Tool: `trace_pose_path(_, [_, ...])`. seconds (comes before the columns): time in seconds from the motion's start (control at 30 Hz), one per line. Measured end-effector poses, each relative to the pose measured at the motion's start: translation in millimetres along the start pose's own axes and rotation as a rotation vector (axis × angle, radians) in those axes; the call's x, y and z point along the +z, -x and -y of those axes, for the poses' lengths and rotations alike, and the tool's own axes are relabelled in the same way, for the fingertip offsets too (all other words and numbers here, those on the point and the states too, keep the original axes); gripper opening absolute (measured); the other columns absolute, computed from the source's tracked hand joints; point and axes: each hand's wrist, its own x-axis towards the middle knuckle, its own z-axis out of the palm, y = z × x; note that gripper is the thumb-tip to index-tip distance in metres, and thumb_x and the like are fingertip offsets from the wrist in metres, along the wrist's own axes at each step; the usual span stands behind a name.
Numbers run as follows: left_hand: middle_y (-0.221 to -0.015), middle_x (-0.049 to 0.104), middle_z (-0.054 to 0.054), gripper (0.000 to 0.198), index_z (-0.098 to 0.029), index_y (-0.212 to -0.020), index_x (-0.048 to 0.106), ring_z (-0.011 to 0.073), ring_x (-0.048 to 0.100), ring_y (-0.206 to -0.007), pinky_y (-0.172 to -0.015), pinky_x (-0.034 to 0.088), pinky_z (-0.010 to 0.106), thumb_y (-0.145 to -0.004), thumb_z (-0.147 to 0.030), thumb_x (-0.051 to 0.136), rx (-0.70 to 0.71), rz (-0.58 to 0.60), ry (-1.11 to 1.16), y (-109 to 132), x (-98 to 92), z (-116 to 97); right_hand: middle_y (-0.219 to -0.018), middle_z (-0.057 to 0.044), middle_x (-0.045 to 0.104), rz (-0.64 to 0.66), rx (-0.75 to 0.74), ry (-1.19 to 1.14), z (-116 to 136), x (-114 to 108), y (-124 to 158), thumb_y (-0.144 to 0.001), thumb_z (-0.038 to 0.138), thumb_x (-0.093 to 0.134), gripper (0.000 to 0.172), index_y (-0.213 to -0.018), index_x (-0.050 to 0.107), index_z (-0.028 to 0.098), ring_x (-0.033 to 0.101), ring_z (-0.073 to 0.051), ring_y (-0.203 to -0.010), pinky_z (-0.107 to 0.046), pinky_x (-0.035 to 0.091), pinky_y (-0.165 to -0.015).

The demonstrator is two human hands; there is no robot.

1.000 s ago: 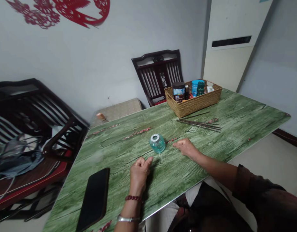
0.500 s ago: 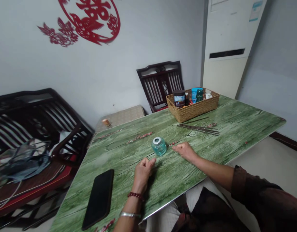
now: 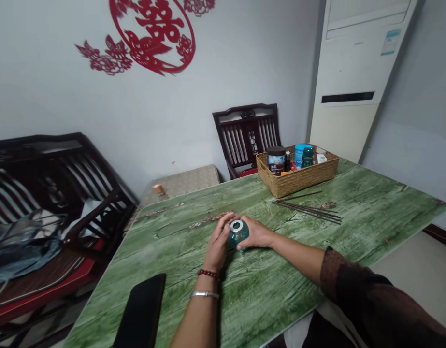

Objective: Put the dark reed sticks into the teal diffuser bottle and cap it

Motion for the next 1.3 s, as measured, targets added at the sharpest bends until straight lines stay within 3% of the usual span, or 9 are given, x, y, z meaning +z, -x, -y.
trace_pose_path(0.2, [-0.138, 0.062, 0.010, 0.050, -0.023, -0.130, 0.064, 0.0289, 0.053, -0.130, -0.112, 0.037, 0.041, -0.088, -0.049, 0.064, 0.059, 0.031, -0.100, 5.2, -15.5, 1.5, -0.113, -0.004, 0.068, -0.043, -0.021, 0.004, -5.4, 13.8, -12.9, -0.059, 0.038, 0.088, 0.081, -0.129, 0.051, 0.022, 0.065, -0.024, -0.101, -0.034, 0.049, -0.083])
trace_pose_path(0.47, [-0.133, 0.065, 0.012, 0.052, -0.022, -0.131, 0.064, 0.0304, 0.057, -0.126, -0.111, 0.038, 0.044, -0.087, -0.049, 0.065, 0.053, 0.071, -0.387, 3.3, -14.4, -2.6, -0.109, -0.005, 0.069, -0.054, -0.036, 0.077, -11.0, 14.4, -11.5, -0.061, 0.039, 0.086, 0.077, -0.127, 0.051, 0.023, 0.067, -0.024, -0.097, -0.032, 0.049, -0.080])
trace_pose_path(0.8, [-0.124, 0.069, 0.010, 0.049, -0.022, -0.125, 0.065, 0.0275, 0.062, -0.115, -0.103, 0.044, 0.042, -0.082, -0.043, 0.071, 0.014, -0.025, -0.404, 1.4, -7.6, -0.3, -0.110, -0.005, 0.069, -0.055, -0.034, 0.074, -10.1, 15.5, -10.9, -0.062, 0.041, 0.084, 0.077, -0.129, 0.050, 0.024, 0.067, -0.024, -0.096, -0.033, 0.050, -0.080])
trace_pose_path(0.9, [-0.118, 0.068, 0.008, 0.053, -0.024, -0.121, 0.066, 0.0272, 0.062, -0.111, -0.102, 0.044, 0.041, -0.072, -0.041, 0.080, 0.038, -0.114, -0.380, 0.5, -6.5, 0.9, -0.109, -0.005, 0.069, -0.042, -0.029, 0.064, -8.4, 14.7, -9.6, -0.063, 0.040, 0.084, 0.077, -0.130, 0.049, 0.024, 0.067, -0.025, -0.097, -0.033, 0.050, -0.080])
trace_pose_path(1.0, [-0.114, 0.064, 0.007, 0.069, -0.025, -0.123, 0.063, 0.0277, 0.060, -0.111, -0.103, 0.043, 0.041, -0.061, -0.042, 0.087, 0.098, -0.178, -0.352, 0.8, -8.6, 1.3, -0.108, -0.004, 0.070, -0.025, -0.017, 0.042, -7.3, 13.9, -9.0, -0.061, 0.039, 0.085, 0.078, -0.129, 0.049, 0.025, 0.068, -0.025, -0.097, -0.033, 0.050, -0.080])
trace_pose_path(1.07, [-0.122, 0.062, 0.009, 0.074, -0.026, -0.130, 0.058, 0.0293, 0.057, -0.120, -0.107, 0.040, 0.043, -0.066, -0.052, 0.082, 0.125, -0.176, -0.299, 2.3, -10.4, 0.9, -0.108, -0.003, 0.070, -0.036, -0.013, 0.032, -6.6, 13.4, -8.8, -0.060, 0.037, 0.086, 0.079, -0.129, 0.049, 0.026, 0.067, -0.025, -0.099, -0.033, 0.050, -0.082])
trace_pose_path(1.17, [-0.140, 0.056, 0.012, 0.075, -0.027, -0.145, 0.046, 0.0298, 0.045, -0.138, -0.115, 0.031, 0.045, -0.084, -0.068, 0.058, 0.123, -0.121, -0.174, 5.7, -10.6, -0.6, -0.113, -0.004, 0.068, -0.057, -0.026, 0.034, -5.4, 12.5, -8.5, -0.060, 0.037, 0.086, 0.079, -0.129, 0.049, 0.025, 0.066, -0.025, -0.105, -0.035, 0.049, -0.087])
trace_pose_path(1.23, [-0.137, 0.060, 0.014, 0.076, -0.027, -0.150, 0.041, 0.0290, 0.046, -0.138, -0.117, 0.029, 0.047, -0.089, -0.071, 0.046, 0.090, -0.067, -0.109, 6.9, -10.2, -0.8, -0.113, -0.004, 0.068, -0.056, -0.028, 0.041, -4.8, 12.0, -8.3, -0.060, 0.037, 0.086, 0.079, -0.129, 0.050, 0.025, 0.066, -0.026, -0.106, -0.036, 0.049, -0.087])
trace_pose_path(1.3, [-0.124, 0.067, 0.013, 0.074, -0.025, -0.148, 0.044, 0.0284, 0.055, -0.128, -0.115, 0.032, 0.047, -0.090, -0.071, 0.044, 0.050, -0.094, -0.086, 6.3, -11.7, 0.4, -0.112, -0.004, 0.069, -0.054, -0.026, 0.044, -4.5, 11.6, -8.1, -0.060, 0.038, 0.087, 0.079, -0.128, 0.050, 0.024, 0.066, -0.026, -0.104, -0.036, 0.050, -0.087])
